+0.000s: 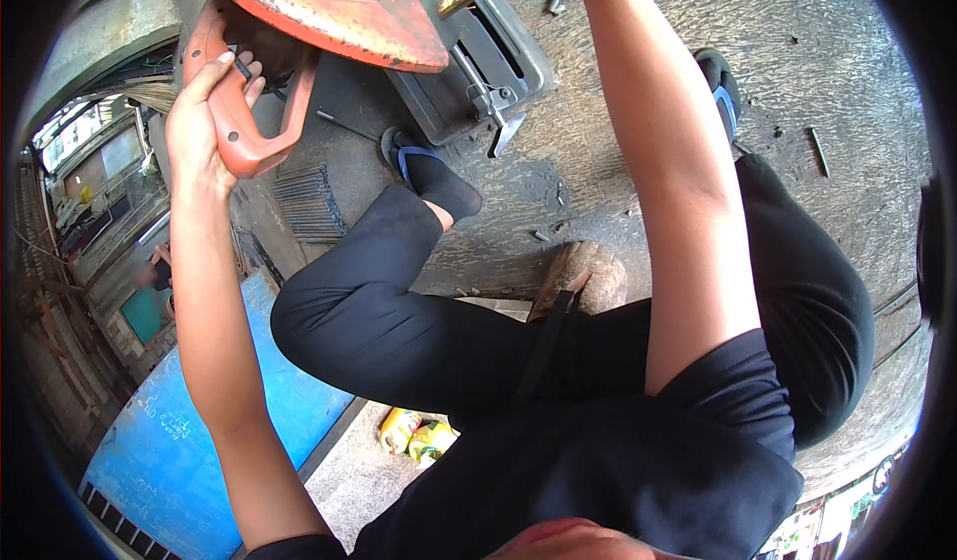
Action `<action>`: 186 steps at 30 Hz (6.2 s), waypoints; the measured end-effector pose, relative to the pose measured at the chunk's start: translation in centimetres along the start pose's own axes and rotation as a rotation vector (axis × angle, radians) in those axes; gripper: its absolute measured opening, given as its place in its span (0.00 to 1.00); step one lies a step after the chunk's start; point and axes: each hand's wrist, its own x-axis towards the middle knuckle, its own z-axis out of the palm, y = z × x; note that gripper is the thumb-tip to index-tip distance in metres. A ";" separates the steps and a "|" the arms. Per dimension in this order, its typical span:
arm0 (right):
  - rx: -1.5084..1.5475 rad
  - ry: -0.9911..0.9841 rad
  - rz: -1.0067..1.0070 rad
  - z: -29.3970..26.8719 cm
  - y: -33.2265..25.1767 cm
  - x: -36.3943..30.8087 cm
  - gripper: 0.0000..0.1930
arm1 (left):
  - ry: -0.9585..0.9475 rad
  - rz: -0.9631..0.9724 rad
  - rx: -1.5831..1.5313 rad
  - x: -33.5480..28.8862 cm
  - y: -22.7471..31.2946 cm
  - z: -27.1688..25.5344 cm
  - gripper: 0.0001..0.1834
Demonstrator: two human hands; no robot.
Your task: Cutting metal rods into smaller pieces using a chop saw.
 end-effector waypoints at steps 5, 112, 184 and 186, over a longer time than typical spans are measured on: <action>-0.058 -0.023 -0.037 0.1 -0.5 -0.4 0.09 | 0.006 0.002 0.007 -0.2 0.0 -0.1 0.23; 0.943 0.732 -0.247 11.4 -23.2 -26.0 0.11 | 0.024 0.859 -0.326 -13.2 -3.0 3.0 0.12; 1.088 0.328 0.247 14.9 -0.5 -8.9 0.21 | -0.086 0.037 -0.294 -0.5 -0.5 -0.7 0.24; 1.080 0.333 0.224 15.1 -0.4 -8.9 0.20 | -0.115 0.031 -0.301 -0.5 -0.6 -0.8 0.27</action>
